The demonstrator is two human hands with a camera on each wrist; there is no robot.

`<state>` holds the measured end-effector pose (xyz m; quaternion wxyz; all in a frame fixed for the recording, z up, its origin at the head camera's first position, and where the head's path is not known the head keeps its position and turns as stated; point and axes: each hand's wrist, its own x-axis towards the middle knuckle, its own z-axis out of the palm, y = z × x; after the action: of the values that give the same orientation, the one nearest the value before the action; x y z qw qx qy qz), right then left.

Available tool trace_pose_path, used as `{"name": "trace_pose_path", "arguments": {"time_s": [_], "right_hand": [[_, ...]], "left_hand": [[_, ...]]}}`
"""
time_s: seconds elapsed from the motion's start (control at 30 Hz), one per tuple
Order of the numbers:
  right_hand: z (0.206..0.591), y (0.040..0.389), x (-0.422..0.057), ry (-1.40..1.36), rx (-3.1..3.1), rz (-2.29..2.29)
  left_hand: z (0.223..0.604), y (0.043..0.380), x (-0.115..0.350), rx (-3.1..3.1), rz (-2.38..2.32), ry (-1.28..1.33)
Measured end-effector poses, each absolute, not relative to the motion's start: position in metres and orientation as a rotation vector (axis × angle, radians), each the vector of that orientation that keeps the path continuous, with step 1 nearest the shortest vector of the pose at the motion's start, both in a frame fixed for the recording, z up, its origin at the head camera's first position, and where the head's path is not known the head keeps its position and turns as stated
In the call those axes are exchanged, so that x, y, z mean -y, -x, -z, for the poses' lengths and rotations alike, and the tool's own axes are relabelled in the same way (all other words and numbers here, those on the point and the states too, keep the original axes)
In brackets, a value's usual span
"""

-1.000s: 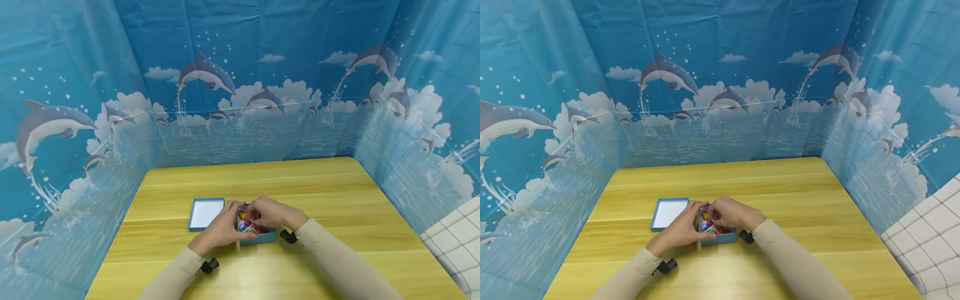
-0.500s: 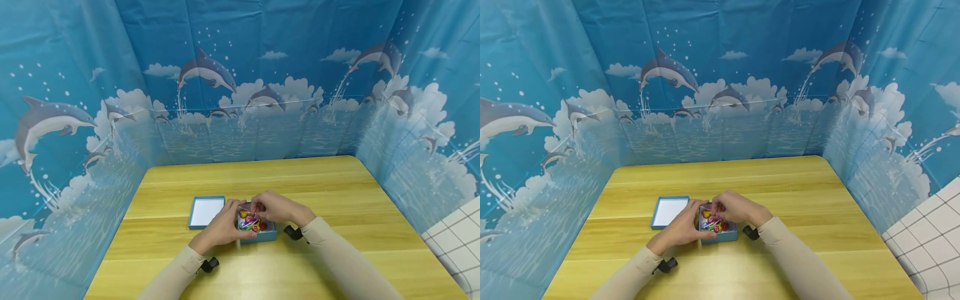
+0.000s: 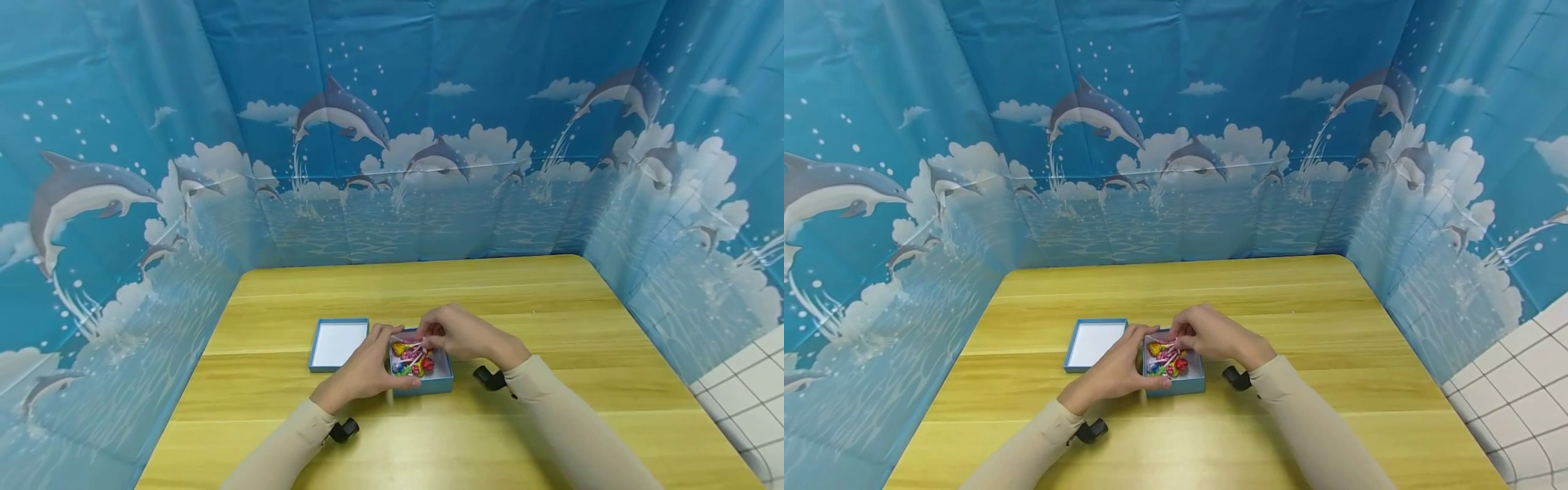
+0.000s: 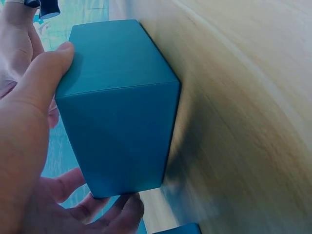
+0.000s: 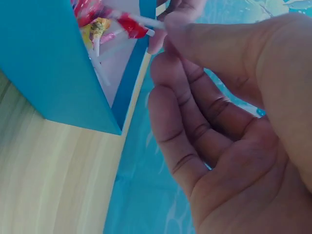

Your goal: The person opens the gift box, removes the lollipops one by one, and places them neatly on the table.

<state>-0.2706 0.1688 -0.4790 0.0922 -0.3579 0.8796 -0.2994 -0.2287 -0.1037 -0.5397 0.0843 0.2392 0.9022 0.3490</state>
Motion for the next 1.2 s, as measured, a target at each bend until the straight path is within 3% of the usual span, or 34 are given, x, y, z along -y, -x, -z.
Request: {"name": "trace_pose_path", "arguments": {"time_s": [1.2], "right_hand": [[0.479, 0.278, -0.218, 0.889, -2.700, 1.171]], "left_hand": [[0.540, 0.229, 0.104, -2.667, -1.089, -0.700]]}}
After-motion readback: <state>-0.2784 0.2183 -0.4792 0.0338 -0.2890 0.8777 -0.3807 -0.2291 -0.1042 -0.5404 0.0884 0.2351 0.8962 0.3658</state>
